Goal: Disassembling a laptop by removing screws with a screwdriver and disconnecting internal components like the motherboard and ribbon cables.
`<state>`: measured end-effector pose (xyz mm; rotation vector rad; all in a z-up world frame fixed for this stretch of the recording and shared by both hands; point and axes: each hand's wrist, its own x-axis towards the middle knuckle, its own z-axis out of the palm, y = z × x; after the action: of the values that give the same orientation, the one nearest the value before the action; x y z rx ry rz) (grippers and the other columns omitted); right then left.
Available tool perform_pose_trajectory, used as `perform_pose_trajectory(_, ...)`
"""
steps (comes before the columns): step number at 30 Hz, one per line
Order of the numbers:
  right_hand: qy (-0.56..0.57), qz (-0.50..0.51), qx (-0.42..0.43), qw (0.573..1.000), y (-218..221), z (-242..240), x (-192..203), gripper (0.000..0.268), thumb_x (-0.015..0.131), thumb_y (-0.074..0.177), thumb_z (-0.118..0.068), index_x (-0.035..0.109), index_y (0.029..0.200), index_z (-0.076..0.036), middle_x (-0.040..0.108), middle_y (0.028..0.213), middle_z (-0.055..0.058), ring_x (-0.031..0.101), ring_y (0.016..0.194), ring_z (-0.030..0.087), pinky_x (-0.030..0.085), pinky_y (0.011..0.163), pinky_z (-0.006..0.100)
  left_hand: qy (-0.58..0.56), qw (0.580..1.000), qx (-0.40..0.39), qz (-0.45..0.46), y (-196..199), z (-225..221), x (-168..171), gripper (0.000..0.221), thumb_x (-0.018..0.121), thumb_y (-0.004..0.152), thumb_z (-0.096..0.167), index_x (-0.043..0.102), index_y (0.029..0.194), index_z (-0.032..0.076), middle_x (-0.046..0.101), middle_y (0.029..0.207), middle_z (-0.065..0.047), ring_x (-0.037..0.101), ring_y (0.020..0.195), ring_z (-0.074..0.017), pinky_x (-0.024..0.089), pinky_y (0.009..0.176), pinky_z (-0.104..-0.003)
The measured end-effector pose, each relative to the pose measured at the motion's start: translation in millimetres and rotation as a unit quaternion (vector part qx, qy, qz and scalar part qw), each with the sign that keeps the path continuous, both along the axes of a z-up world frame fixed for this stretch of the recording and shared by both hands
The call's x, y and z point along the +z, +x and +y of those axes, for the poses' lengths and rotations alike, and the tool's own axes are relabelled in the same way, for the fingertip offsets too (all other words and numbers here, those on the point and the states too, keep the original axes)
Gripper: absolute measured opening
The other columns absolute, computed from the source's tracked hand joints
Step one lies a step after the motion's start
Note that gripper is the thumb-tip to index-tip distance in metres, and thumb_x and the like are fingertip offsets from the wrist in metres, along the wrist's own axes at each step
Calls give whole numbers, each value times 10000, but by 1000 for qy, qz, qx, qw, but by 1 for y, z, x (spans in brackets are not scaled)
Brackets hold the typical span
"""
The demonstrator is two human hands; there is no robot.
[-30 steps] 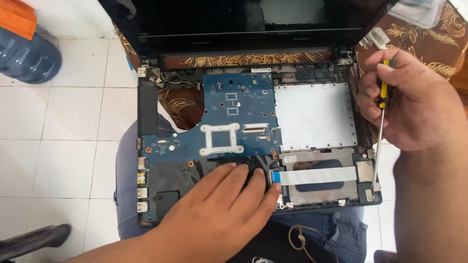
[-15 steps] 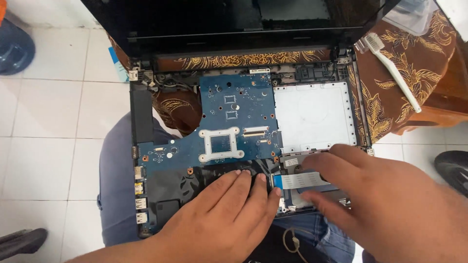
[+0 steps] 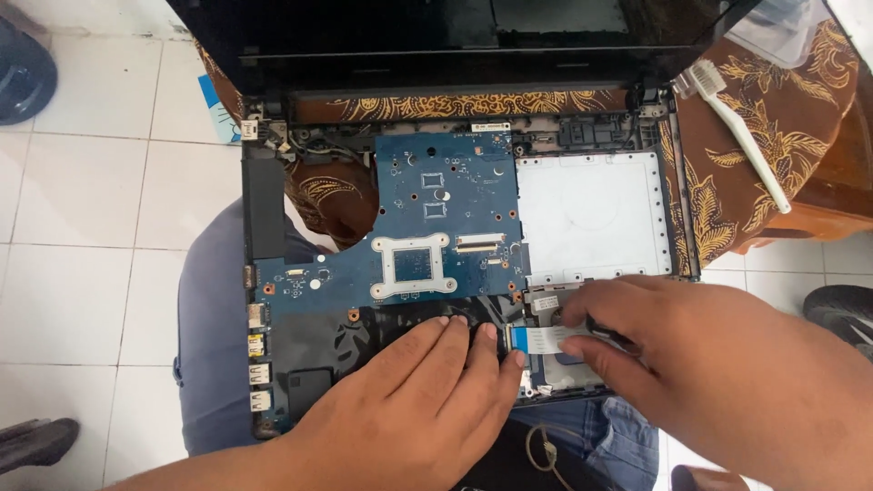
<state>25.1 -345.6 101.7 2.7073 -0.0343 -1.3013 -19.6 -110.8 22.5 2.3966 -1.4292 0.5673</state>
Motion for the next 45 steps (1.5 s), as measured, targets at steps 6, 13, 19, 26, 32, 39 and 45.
perform_pose_trajectory(6,-79,72,-39,994,19,27,20,173,492,986,-496,656,984,-439,778,934,-176,714,839,134,511,737,302,11,1000,-6,1,0,0,-1,220,670,1056,306,769,1197,169,758,1121,-82,718,1027,-239,569,996,-375)
perform_pose_trajectory(13,-124,99,-4,987,29,30,30,233,443,999,-592,656,997,-497,754,931,-182,705,855,100,492,718,310,9,1000,6,-20,1,-1,3,180,638,1061,280,741,1167,177,764,1077,-78,724,972,-239,574,954,-360)
perform_pose_trajectory(19,-51,54,-67,995,30,-6,29,175,641,952,-569,771,897,-465,668,666,-100,563,631,68,432,651,222,19,1000,-14,15,0,-1,-4,286,706,1038,386,732,1233,179,761,1134,-76,722,1040,-240,558,984,-381)
perform_pose_trajectory(26,400,-83,-16,913,13,-116,-1,147,783,875,-305,862,809,-200,870,704,-93,782,620,62,627,598,268,66,997,-36,17,2,0,-2,381,720,978,409,709,1270,165,744,1163,-94,702,1063,-263,548,979,-407)
perform_pose_trajectory(32,557,-18,57,828,6,-131,-6,155,668,952,-262,763,932,-140,755,769,-19,665,617,131,543,560,291,72,997,-25,1,2,-1,0,338,727,971,397,718,1225,173,746,1139,-76,700,1046,-243,551,965,-404)
perform_pose_trajectory(39,500,-63,7,864,-6,-130,-8,219,670,917,-230,857,1018,-176,892,871,-33,812,713,123,624,611,314,67,998,17,-8,1,-7,-2,290,662,1008,408,706,1204,199,717,1145,-38,669,1052,-221,519,959,-398)
perform_pose_trajectory(45,515,-89,16,852,-6,-99,0,262,651,930,-250,859,1069,-171,893,884,-32,828,718,110,630,615,299,63,997,16,34,5,-7,4,478,715,893,527,693,1208,169,683,1185,-69,629,1069,-263,485,937,-435)
